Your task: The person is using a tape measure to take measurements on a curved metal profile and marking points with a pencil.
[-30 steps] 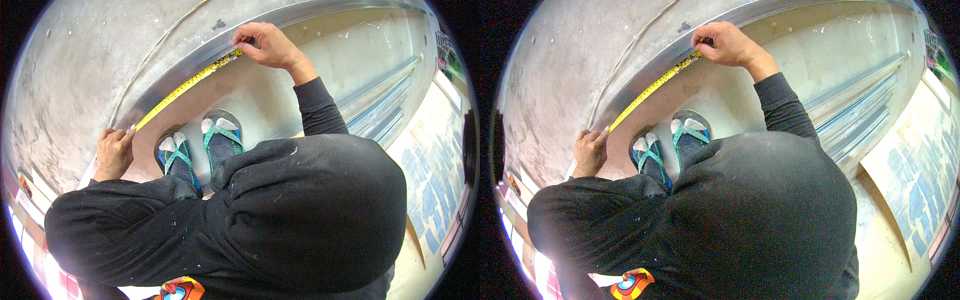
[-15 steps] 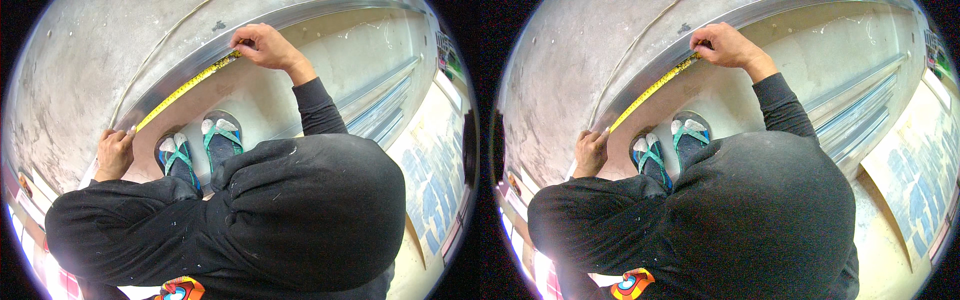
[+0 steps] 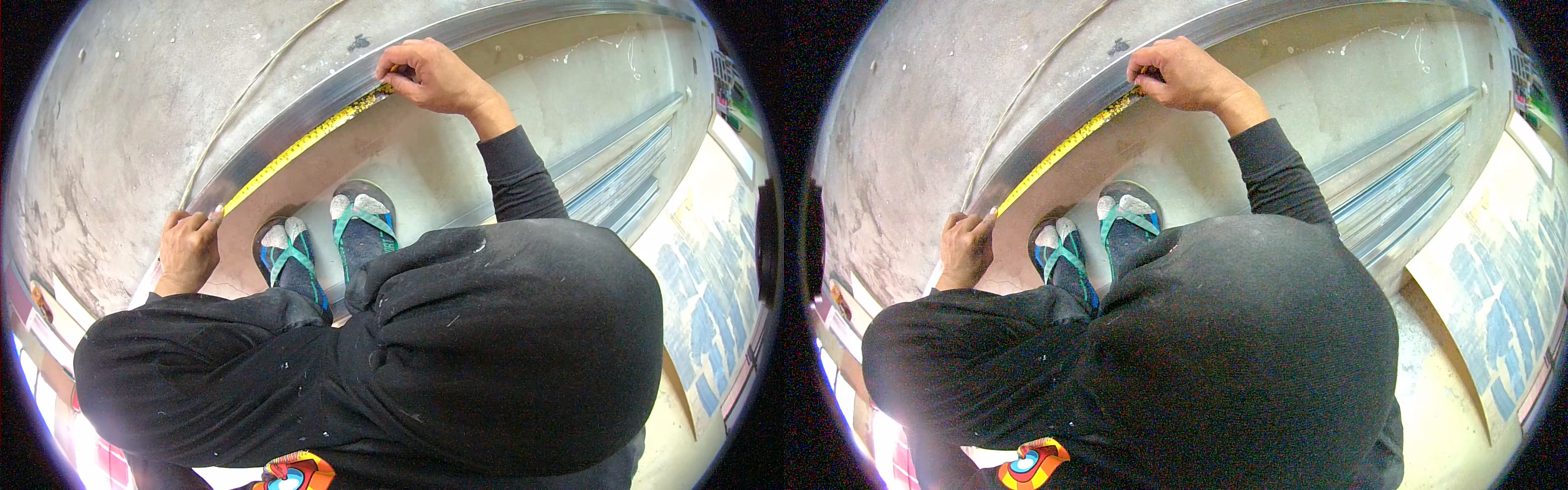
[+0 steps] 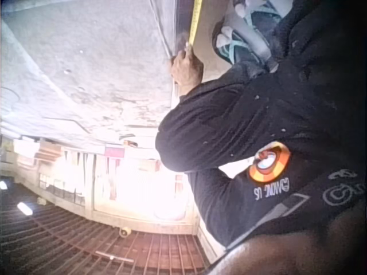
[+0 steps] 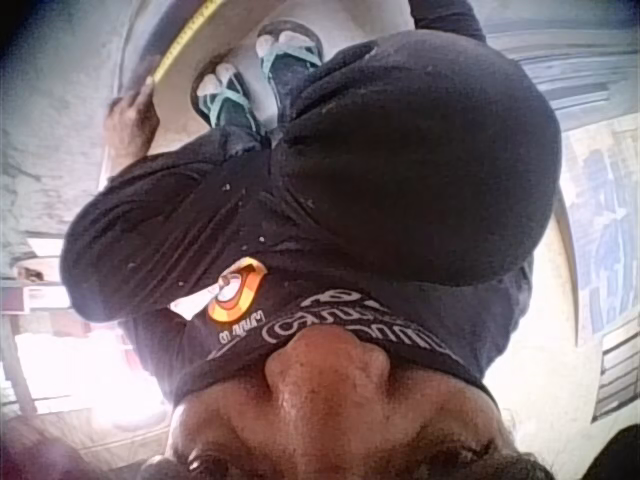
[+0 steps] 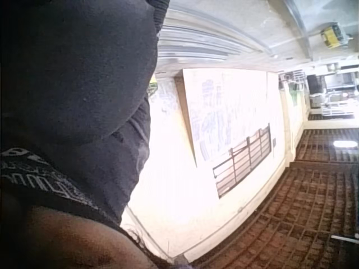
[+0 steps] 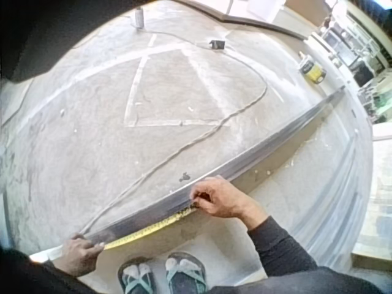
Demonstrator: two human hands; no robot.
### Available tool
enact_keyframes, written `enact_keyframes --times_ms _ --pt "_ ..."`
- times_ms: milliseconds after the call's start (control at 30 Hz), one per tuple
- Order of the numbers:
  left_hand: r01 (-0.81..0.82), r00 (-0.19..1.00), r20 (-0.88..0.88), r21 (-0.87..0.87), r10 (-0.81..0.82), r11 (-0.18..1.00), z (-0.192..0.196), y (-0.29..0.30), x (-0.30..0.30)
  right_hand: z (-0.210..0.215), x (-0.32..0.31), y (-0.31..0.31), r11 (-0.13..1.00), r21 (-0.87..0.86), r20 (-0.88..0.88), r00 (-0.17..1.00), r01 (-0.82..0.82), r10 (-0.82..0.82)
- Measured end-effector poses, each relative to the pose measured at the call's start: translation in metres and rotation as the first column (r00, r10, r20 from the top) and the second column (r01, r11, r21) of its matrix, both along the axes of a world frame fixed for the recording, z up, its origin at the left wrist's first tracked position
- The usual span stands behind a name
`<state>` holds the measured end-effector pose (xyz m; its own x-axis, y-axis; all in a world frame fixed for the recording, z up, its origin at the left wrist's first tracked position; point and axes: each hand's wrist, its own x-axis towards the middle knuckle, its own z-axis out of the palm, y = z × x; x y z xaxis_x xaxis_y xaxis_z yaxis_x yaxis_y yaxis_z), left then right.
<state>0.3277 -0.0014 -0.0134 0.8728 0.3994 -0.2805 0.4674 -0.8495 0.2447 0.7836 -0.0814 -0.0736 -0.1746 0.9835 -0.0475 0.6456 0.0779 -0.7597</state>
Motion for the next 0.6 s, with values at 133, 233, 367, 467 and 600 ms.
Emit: enact_keyframes --times_ms 133,233,367,467,600 --pt "-0.002 1.0 -0.009 0.001 0.002 1.0 0.0 0.0 0.0 -0.004 -0.001 0.002 0.995 0.097 0.095 0.995 -0.003 -0.006" --pt "-0.001 1.0 -0.003 0.002 0.001 1.0 0.0 0.0 0.001 -0.009 -0.005 0.0 0.969 0.196 0.028 0.987 0.151 -0.159" --pt "0.004 1.0 0.015 -0.011 -0.003 1.0 0.0 0.0 0.0 -0.01 0.004 -0.007 0.917 -0.021 -0.143 0.906 0.399 -0.398" --pt "0.007 1.0 0.016 -0.003 -0.007 1.0 -0.001 0.0 0.0 -0.008 0.016 -0.011 0.946 -0.033 -0.156 0.933 0.324 -0.325" --pt "0.003 1.0 0.008 0.007 -0.003 1.0 -0.001 0.0 0.001 -0.01 0.017 -0.01 0.958 -0.014 -0.181 0.941 0.287 -0.285"
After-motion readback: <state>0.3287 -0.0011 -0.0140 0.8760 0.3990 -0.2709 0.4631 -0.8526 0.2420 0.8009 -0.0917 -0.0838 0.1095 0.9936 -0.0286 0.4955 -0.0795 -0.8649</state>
